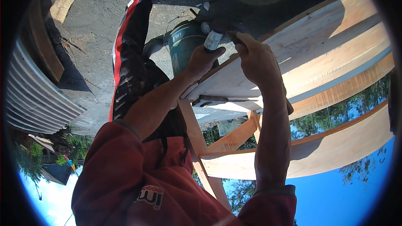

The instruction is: The person repairs a wooden bench by using a hammer to fit a wooden piece into a joint, applying glue to a small wooden shim, and inserting the shim into the gap at the base of the bench leg.

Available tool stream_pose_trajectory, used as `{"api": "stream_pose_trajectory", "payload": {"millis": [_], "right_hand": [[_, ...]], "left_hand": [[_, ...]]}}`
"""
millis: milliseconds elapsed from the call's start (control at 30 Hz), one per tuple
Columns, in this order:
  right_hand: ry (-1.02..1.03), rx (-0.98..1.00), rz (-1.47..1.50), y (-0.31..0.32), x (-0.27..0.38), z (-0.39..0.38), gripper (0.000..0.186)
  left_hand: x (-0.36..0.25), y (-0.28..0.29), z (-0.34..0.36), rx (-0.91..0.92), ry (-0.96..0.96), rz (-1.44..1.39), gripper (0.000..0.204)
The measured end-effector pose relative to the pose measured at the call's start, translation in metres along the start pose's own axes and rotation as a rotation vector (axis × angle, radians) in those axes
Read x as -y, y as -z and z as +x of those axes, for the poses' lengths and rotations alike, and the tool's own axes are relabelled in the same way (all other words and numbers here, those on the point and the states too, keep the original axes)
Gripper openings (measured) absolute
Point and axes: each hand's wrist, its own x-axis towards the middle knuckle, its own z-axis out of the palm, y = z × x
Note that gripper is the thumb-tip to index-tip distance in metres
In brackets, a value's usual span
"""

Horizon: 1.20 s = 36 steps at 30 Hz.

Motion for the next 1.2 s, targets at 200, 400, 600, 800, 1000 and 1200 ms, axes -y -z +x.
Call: {"api": "stream_pose_trajectory", "payload": {"millis": [200, 400, 600, 800, 1000, 1200], "right_hand": [[0.083, -0.521, 0.405, 0.038, 0.001, 0.006, 0.036], [0.07, -0.154, 0.171, -0.004, 0.0, -0.006, 0.028], [0.074, -0.424, 0.375, 0.027, 0.002, 0.002, 0.032], [0.173, -0.231, 0.19, 0.006, 0.017, -0.003, 0.034], [0.151, -0.076, 0.028, -0.019, 0.014, -0.016, 0.037], [0.295, -0.337, 0.341, 0.02, 0.03, -0.003, 0.035]], "left_hand": [[-0.003, -0.002, -0.008, 0.002, -0.035, 0.113, 0.038], [0.012, -0.005, -0.006, -0.057, -0.115, 0.101, 0.039], [0.007, 0.006, -0.01, -0.047, -0.005, 0.108, 0.035], [0.02, 0.017, -0.007, -0.032, 0.023, -0.108, 0.028], [0.029, 0.021, -0.009, -0.043, 0.026, -0.159, 0.023], [0.018, 0.017, -0.021, -0.064, -0.047, -0.062, 0.021]]}}
